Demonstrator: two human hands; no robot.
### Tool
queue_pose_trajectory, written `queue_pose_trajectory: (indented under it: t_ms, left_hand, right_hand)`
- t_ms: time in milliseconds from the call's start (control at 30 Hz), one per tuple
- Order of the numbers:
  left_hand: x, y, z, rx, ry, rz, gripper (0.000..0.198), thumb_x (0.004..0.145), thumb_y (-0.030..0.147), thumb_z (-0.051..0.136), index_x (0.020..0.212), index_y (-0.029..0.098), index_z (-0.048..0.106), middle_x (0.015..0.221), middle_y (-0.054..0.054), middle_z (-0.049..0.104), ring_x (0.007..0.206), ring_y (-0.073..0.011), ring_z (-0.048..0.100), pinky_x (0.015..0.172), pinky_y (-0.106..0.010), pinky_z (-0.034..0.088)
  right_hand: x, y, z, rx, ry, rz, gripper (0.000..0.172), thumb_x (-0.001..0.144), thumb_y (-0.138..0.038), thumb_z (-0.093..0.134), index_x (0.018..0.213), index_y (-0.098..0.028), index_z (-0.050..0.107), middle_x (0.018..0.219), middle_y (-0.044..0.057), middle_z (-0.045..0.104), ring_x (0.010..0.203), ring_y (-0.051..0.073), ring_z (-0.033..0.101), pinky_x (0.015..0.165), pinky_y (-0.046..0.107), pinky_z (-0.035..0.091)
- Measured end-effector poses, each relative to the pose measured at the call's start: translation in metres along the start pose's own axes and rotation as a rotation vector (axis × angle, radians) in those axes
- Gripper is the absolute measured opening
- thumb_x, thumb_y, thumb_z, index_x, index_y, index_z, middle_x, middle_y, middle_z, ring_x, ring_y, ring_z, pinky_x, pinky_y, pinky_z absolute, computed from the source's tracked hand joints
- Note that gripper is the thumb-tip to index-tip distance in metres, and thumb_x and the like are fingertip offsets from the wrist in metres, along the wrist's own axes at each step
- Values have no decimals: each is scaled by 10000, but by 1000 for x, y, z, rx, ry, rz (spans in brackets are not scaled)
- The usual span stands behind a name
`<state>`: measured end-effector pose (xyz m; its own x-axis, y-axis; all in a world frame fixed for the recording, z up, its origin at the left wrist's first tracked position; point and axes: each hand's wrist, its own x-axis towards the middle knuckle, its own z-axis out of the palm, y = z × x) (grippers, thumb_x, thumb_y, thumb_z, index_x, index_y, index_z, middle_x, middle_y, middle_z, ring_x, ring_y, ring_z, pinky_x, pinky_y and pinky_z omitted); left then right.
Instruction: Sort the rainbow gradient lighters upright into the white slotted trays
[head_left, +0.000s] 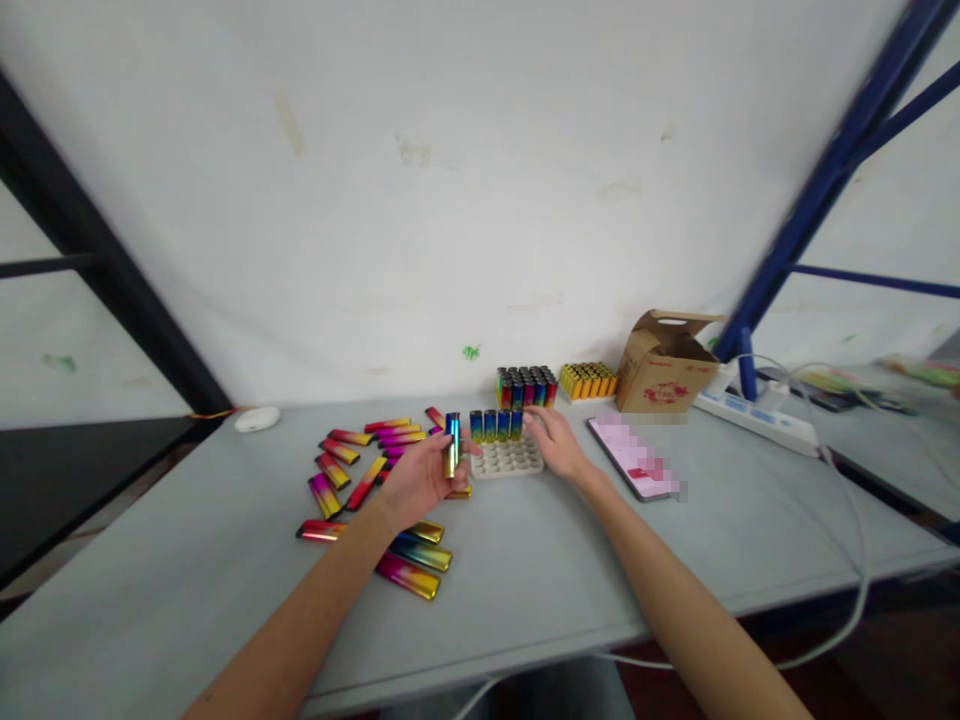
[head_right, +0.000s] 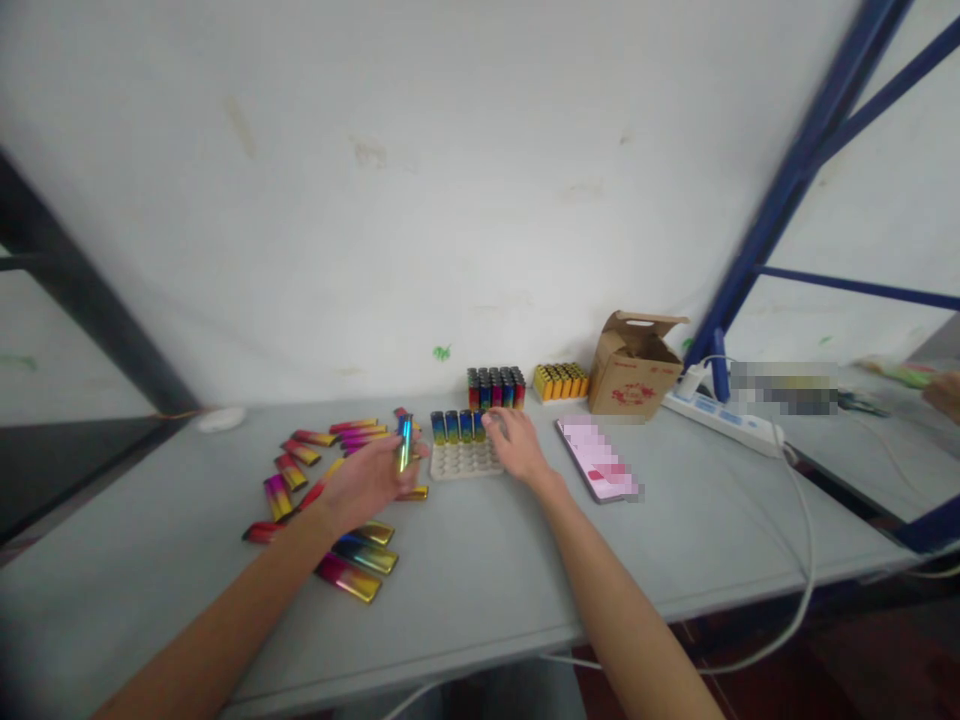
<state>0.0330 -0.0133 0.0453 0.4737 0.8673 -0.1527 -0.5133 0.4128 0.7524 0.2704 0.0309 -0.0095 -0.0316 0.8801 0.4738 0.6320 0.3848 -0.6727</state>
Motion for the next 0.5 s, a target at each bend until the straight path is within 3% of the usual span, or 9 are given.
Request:
queue_pose_trajectory:
  t_ms: [100, 200, 300, 500]
  left_hand:
    - [-1, 3, 1, -40, -2, 14, 285, 910, 260, 402, 891, 110, 644, 713, -89, 631, 447, -113, 448, 429, -239, 387]
    - [-1, 5, 1, -67, 20, 12, 462, 938, 402, 337, 812, 88, 651, 616, -74, 555, 464, -136, 446, 461, -270, 410]
    - [0, 5, -1, -89, 32, 4, 522, 947, 434, 307, 755, 87, 646, 579, -57, 503, 480, -142, 450, 477, -271, 415]
    - [5, 2, -2, -111, 39, 84, 409, 962, 269, 310, 786, 99, 638, 672, -77, 560, 576, -151, 531, 549, -264, 461]
  right_hand:
    - [-5, 3, 2, -162, -200, -44, 578, 917, -612, 388, 1193, -160, 620, 1296, 153, 599, 1282, 301, 459, 1102, 481, 287]
    - [-8, 2, 4, -260, -327, -66, 675, 906, -644, 380, 1235, -94, 595, 1415, 200, 489, 1369, 330, 365, 1133, 482, 250]
    - [-9, 0, 3, -300, -370, -72, 724, 909, -652, 355, 1249, -55, 584, 1451, 221, 437, 1391, 327, 342, 1146, 452, 251]
    - [-9, 0, 1, -325, -381, -94, 723, 934, -630, 298, 1268, -47, 564, 1469, 228, 407, 1392, 311, 345, 1151, 453, 245]
